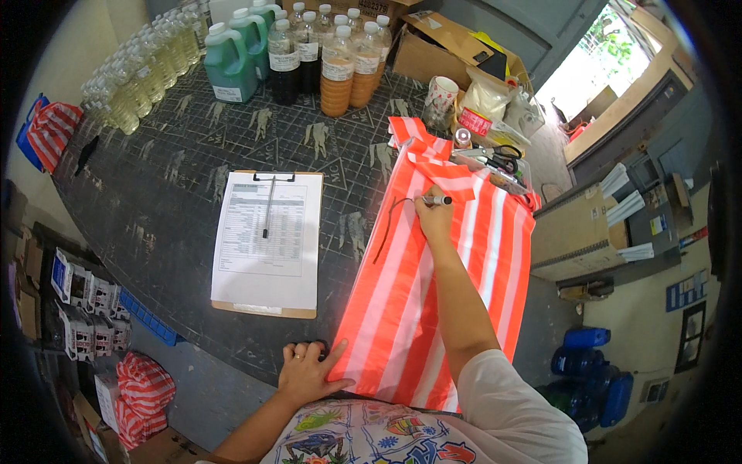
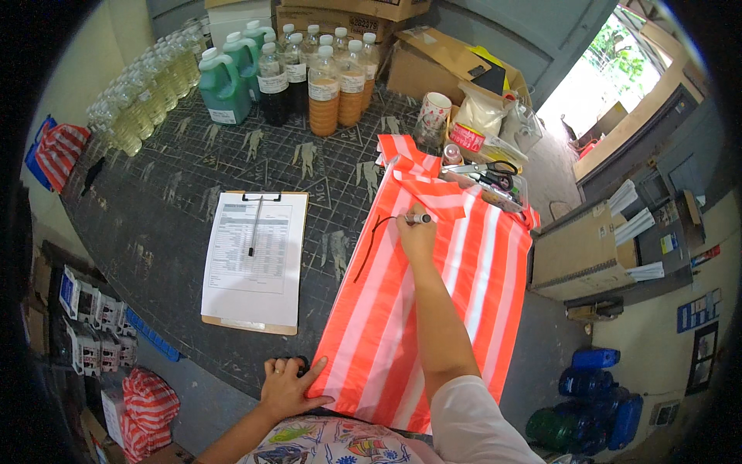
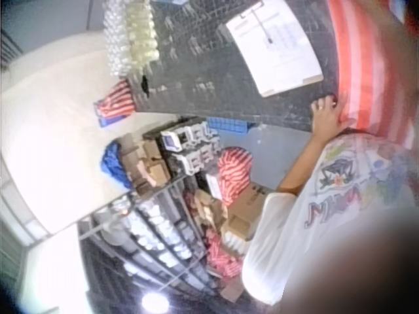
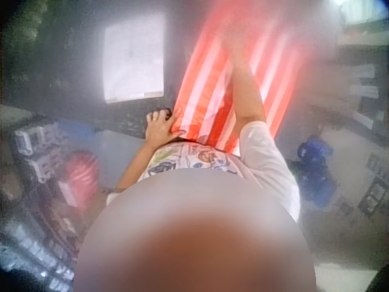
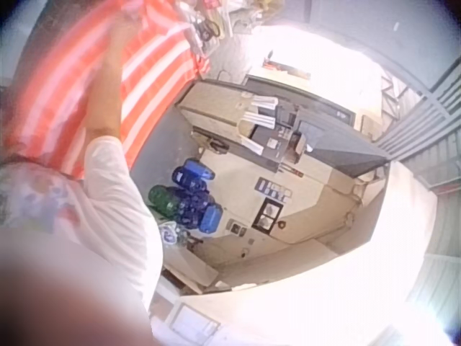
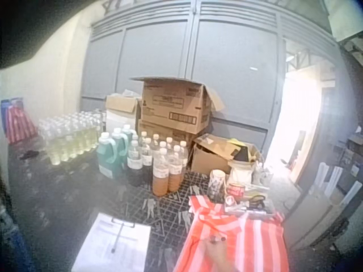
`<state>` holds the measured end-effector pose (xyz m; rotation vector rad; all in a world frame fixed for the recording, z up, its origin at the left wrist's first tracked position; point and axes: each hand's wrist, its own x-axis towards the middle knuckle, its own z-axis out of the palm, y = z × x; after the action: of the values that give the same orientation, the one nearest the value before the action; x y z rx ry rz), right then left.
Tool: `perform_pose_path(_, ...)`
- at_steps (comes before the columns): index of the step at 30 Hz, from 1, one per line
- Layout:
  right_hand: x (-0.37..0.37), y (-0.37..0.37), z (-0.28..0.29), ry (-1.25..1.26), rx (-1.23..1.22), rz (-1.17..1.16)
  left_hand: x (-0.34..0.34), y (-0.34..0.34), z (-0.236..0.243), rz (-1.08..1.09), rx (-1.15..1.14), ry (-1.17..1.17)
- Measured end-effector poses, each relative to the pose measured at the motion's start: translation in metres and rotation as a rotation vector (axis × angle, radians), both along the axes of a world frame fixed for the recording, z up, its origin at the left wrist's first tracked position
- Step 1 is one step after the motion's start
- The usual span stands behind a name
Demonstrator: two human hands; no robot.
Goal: The person packs multiple white wrapped items into a red and white striped bag, then carries the bag to a storage area and places it on a cardboard box. The person then returns to the table and writes 'BAGUMBAYAN' on another striped bag with a marker.
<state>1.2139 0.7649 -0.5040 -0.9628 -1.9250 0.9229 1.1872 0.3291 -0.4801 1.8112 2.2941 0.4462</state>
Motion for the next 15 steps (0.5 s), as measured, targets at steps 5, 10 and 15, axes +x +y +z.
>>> perform_pose_path(5,0.018,-0.038,-0.001,-0.005,-0.175,0.134,0.0,-0.001,-0.004,-0.002,-0.067,-0.033)
perform_pose_path(10,0.019,-0.063,-0.003,-0.062,-0.246,0.16,0.002,-0.002,-0.007,0.004,0.0,0.001)
perform_pose_path(15,0.038,-0.058,0.005,-0.065,-0.061,0.092,0.0,-0.002,-0.006,0.004,0.037,0.016)
